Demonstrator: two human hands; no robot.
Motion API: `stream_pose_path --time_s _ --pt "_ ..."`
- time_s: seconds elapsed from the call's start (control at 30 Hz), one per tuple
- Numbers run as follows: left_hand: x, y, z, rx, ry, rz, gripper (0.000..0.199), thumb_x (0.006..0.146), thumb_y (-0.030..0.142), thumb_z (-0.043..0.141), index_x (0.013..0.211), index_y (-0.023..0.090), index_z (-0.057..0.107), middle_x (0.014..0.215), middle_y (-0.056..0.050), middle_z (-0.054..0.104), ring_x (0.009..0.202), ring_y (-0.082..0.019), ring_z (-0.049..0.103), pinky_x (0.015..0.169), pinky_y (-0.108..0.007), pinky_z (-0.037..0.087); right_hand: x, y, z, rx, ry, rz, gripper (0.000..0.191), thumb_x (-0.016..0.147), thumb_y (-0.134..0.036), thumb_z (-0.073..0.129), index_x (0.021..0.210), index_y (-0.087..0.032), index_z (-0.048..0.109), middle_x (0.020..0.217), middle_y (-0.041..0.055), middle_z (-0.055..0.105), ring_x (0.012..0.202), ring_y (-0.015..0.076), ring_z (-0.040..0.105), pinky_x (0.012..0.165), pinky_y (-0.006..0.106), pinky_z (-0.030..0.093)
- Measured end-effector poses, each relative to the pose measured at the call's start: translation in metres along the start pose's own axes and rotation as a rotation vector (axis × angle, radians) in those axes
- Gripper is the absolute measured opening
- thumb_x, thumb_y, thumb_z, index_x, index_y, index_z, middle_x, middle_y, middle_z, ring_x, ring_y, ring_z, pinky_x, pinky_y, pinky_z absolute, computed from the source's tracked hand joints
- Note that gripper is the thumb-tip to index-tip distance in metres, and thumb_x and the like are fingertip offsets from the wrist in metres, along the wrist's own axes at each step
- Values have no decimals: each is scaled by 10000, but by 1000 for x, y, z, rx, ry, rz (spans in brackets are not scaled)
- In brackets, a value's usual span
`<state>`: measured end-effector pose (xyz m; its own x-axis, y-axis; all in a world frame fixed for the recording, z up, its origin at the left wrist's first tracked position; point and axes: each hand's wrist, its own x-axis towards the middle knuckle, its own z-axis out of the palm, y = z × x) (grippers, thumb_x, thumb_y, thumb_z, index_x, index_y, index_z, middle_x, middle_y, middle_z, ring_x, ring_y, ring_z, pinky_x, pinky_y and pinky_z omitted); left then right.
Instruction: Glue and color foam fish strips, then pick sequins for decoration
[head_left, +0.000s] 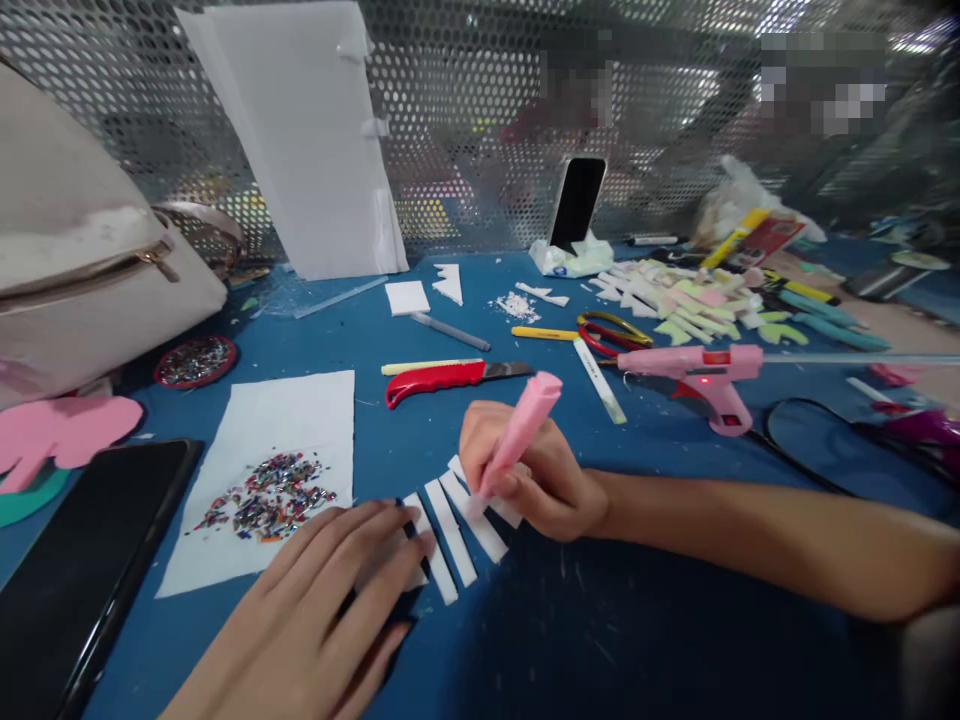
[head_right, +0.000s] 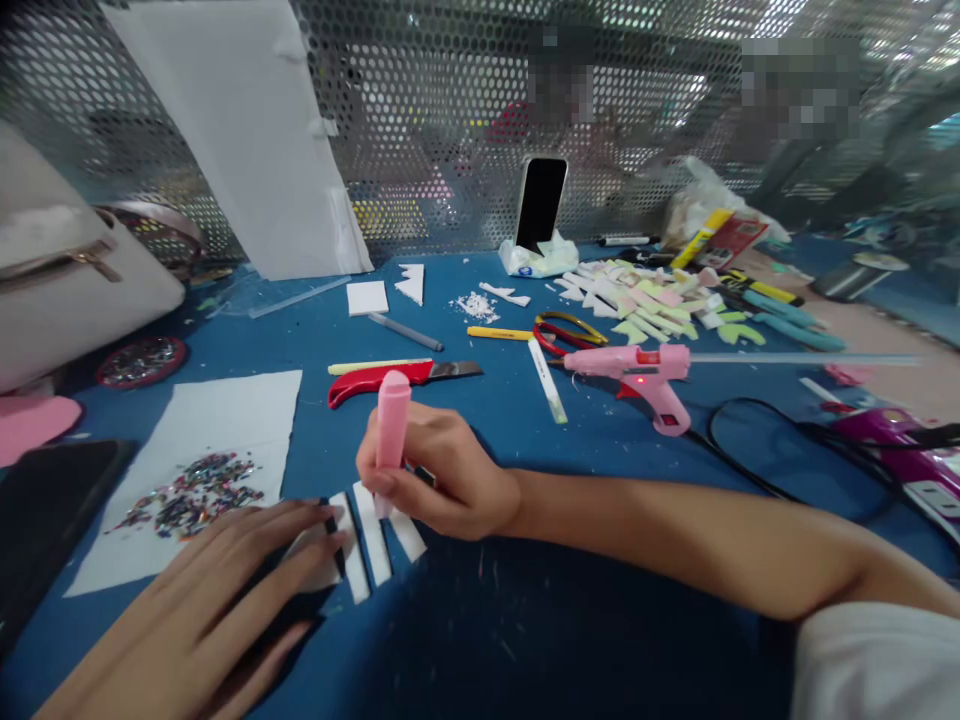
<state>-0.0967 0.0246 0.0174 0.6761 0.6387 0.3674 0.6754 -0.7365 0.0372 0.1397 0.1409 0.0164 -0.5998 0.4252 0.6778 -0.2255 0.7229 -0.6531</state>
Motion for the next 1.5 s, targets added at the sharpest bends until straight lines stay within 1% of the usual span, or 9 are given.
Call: stream_pose_path --time_s 0.17,0.3,0.5,0.6,0.73,1.0,1.13,1.3,1.5 --pt "-2 4 -2 -84 13 -23 257 1049 164 434 1197 189 643 1208 -80 644 1141 -186 575 1034 -280 377 6 -5 -8 -180 -2 -182 328 1058 -391 331 807 -214 446 706 11 512 642 142 491 611 293 390" --pt "-1 3 -1 -28 60 46 258 1053 141 423 1206 163 630 1201 -88 658 1105 -199 595 1006 -303 405 14 -18 -26 -521 -148 -10 266 1031 -384 402 862 -197 490 680 -20 523 560 121 411 567 268 324" --pt "3 -4 -5 176 46 264 324 1046 86 345 1228 107 613 1181 -109 696 1119 -265 604 1004 -382 406 -3 -16 -56 -842 -287 249 260 996 -283 491 1227 -175 542 957 41 700 762 172 611 663 275 389" --pt "2 -9 -8 226 24 343 381 1028 49 306 1268 95 598 1208 -113 701 1127 -285 608 1011 -406 407 -21 -15 -66 -893 -324 324 323 984 -200 472 1304 -176 510 1207 95 657 999 226 629 801 321 465" --pt "9 -14 -10 237 54 319 389 1037 43 272 1273 104 575 1151 -106 718 1007 -230 642 935 -357 457 -36 -28 -69 -974 -327 193 297 995 -177 428 1257 -135 561 1244 142 613 1152 280 549 988 427 451" --pt "45 -22 -2 15 26 338 207 1034 255 520 1192 133 574 884 -69 710 733 -206 626 693 -326 486 -44 -44 -46 -791 -595 82 511 999 -447 534 1374 -100 518 1375 175 581 1324 299 484 1115 487 407" --pt "46 -28 3 -77 -40 238 217 1045 291 493 1191 178 605 915 -71 706 785 -200 651 712 -299 498 -44 -40 -43 -761 -588 91 550 996 -459 539 1410 -99 492 1417 187 557 1346 315 477 1114 522 408" --pt "40 -29 -4 -256 -128 -21 236 1024 279 522 1245 228 589 1063 -59 724 900 -167 701 796 -236 534 -45 -38 -46 -738 -548 108 512 998 -401 555 1399 -90 489 1389 182 579 1315 295 510 1108 501 421" --pt "48 -18 -27 -455 -37 -351 332 936 404 640 1219 231 623 1068 -68 741 888 -207 714 782 -269 554 -43 -44 -43 -672 -505 142 545 955 -452 621 1362 -105 520 1292 173 626 1207 299 556 1042 507 441"
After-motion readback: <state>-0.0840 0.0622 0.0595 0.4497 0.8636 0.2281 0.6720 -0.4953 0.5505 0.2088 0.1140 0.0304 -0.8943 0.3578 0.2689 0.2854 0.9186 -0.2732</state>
